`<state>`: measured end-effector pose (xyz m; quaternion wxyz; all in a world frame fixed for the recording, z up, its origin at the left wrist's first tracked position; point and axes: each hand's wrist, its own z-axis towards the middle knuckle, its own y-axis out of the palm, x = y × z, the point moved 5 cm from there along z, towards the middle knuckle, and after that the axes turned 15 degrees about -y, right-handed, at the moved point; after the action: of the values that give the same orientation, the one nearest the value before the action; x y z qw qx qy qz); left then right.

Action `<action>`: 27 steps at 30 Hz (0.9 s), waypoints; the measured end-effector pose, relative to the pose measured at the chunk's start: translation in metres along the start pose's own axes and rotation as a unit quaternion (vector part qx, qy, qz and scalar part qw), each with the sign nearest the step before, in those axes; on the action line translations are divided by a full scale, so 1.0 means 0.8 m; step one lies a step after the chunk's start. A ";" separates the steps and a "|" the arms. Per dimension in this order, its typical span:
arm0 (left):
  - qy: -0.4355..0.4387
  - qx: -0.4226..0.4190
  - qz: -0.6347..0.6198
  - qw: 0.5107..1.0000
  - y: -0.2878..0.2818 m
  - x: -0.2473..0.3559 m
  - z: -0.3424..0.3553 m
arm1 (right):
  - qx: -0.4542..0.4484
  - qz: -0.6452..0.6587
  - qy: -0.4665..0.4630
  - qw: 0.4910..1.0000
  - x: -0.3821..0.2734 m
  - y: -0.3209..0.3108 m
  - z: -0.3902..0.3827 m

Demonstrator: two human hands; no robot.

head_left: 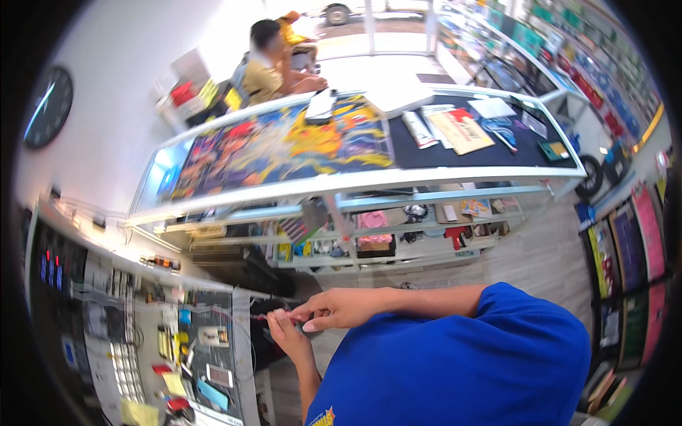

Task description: The person applies adhesive to a smartphone held in a yellow alignment jig, then removes the jig and handles the phone. They later handle a second phone and a small plastic bag, placing items on the counter.

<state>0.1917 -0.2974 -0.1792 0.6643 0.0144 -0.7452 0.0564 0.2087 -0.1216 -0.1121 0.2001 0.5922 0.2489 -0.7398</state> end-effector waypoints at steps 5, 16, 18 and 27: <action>-0.029 -0.095 -0.050 0.994 0.107 -0.001 -0.004 | 0.096 -0.049 -0.008 0.994 0.003 -0.100 -0.085; 0.160 -0.239 0.036 0.957 0.344 0.132 0.023 | 0.464 -0.100 -0.107 0.874 -0.066 -0.301 -0.304; 0.171 -0.227 0.078 0.956 0.374 0.164 0.023 | 0.532 -0.123 -0.125 0.828 -0.070 -0.330 -0.348; 0.253 -0.258 0.270 0.893 0.525 0.252 0.139 | 0.689 -0.149 -0.142 0.695 -0.062 -0.381 -0.468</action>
<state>0.0180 0.1191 -0.0192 0.7696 -0.3739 -0.5158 0.0416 0.3302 0.3480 -0.0895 -0.3441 0.4075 -0.2767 -0.7993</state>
